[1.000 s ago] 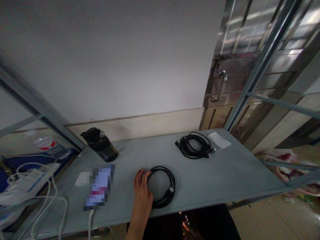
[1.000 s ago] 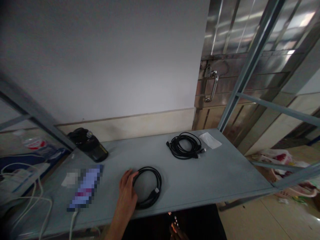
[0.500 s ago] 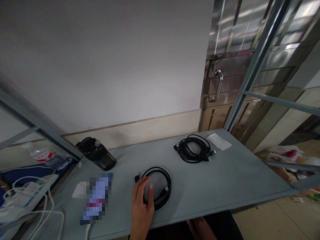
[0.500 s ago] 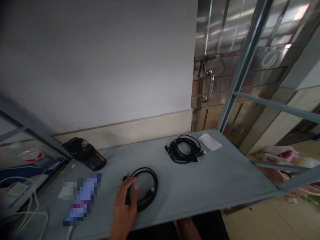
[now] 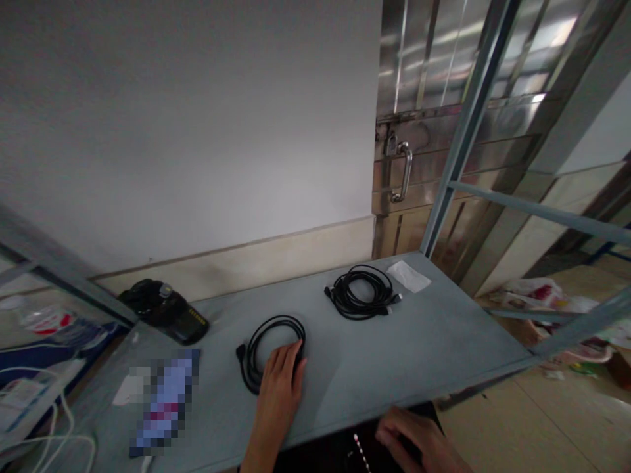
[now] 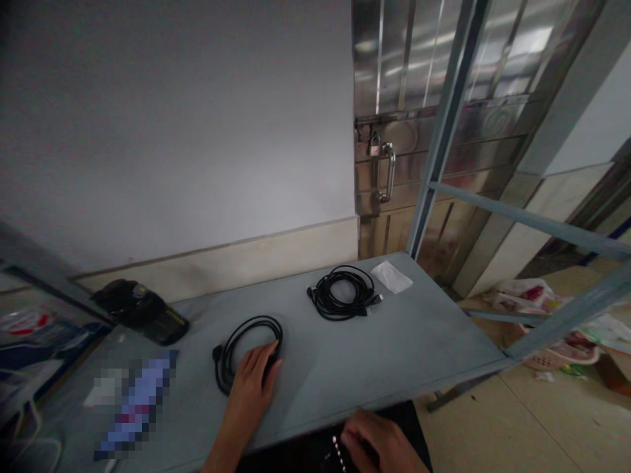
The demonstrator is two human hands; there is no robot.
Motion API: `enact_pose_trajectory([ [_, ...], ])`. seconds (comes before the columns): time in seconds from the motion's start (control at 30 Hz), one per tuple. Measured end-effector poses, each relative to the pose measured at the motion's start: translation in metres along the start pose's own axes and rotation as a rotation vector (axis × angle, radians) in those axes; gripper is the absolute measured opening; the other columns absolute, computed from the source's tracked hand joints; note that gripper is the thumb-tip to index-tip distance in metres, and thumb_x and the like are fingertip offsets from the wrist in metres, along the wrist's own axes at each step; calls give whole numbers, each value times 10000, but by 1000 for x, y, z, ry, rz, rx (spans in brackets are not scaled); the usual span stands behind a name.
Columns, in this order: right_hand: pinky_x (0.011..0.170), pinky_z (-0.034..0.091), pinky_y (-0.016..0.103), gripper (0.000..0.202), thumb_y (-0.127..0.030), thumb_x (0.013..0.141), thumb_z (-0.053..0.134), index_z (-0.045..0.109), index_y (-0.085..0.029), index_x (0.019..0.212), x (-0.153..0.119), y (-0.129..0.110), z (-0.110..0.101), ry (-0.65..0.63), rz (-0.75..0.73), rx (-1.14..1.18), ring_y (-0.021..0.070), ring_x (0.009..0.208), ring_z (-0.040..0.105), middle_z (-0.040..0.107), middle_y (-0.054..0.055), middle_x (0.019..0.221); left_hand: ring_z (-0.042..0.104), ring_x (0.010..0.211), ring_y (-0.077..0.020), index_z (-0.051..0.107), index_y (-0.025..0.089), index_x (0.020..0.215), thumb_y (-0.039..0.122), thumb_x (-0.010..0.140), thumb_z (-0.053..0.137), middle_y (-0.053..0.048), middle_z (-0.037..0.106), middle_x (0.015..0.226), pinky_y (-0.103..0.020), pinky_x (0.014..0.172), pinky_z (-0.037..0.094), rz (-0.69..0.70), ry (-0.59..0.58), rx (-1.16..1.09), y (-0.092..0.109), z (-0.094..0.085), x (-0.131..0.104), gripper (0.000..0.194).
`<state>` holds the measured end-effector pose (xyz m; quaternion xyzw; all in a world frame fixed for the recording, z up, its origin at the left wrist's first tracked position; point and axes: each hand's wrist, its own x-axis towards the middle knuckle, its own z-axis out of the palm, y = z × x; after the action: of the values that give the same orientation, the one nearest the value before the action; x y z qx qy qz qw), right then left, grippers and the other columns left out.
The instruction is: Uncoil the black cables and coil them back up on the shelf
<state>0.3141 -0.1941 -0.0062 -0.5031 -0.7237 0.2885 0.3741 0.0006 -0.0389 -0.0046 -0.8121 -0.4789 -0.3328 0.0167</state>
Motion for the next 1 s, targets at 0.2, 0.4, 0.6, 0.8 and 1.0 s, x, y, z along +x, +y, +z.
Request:
enact_pose_trajectory([
  [0.2, 1229, 561, 507, 312, -359, 1154, 554, 648, -263, 1436, 115, 25, -32, 323, -80, -236, 288, 1372, 706, 732, 133, 1437, 713, 1276, -327, 667, 242, 1457, 313, 1139, 589, -128, 754, 1360, -570, 1130, 600, -22, 49, -13, 6, -6, -2, 335],
  [0.4, 1254, 483, 627, 489, -375, 1081, 680, 640, -133, 1505, 196, 70, -32, 207, -48, -498, 420, 1476, 605, 667, 241, 1536, 727, 1238, -313, 685, 244, 1415, 254, 1127, 595, -121, 759, 1324, -533, 1091, 620, 2, 74, -33, 8, -10, -7, 302],
  [0.6, 1134, 551, 525, 320, -409, 1155, 546, 781, -192, 1172, 206, 77, -40, 193, -31, -446, 347, 1195, 739, 799, 166, 1194, 737, 1198, -312, 714, 251, 1365, 236, 1121, 587, -112, 779, 1283, -538, 1075, 628, -17, 99, -73, 9, -10, -6, 276],
  [0.8, 947, 613, 471, 442, -619, 1102, 584, 742, -236, 947, 214, 72, -61, 343, 85, -182, 337, 983, 797, 826, 130, 970, 730, 1196, -307, 713, 252, 1356, 214, 1111, 601, -107, 777, 1278, -529, 1074, 625, -18, 116, -101, 10, -12, -4, 272],
  [1.0, 636, 608, 365, 634, -871, 965, 648, 671, -241, 889, 231, 34, -101, 556, 117, 246, 272, 739, 794, 814, 111, 840, 730, 1189, -296, 705, 241, 1341, 201, 1116, 597, -105, 773, 1268, -520, 1074, 632, 1, 116, -97, 10, -11, -7, 253],
])
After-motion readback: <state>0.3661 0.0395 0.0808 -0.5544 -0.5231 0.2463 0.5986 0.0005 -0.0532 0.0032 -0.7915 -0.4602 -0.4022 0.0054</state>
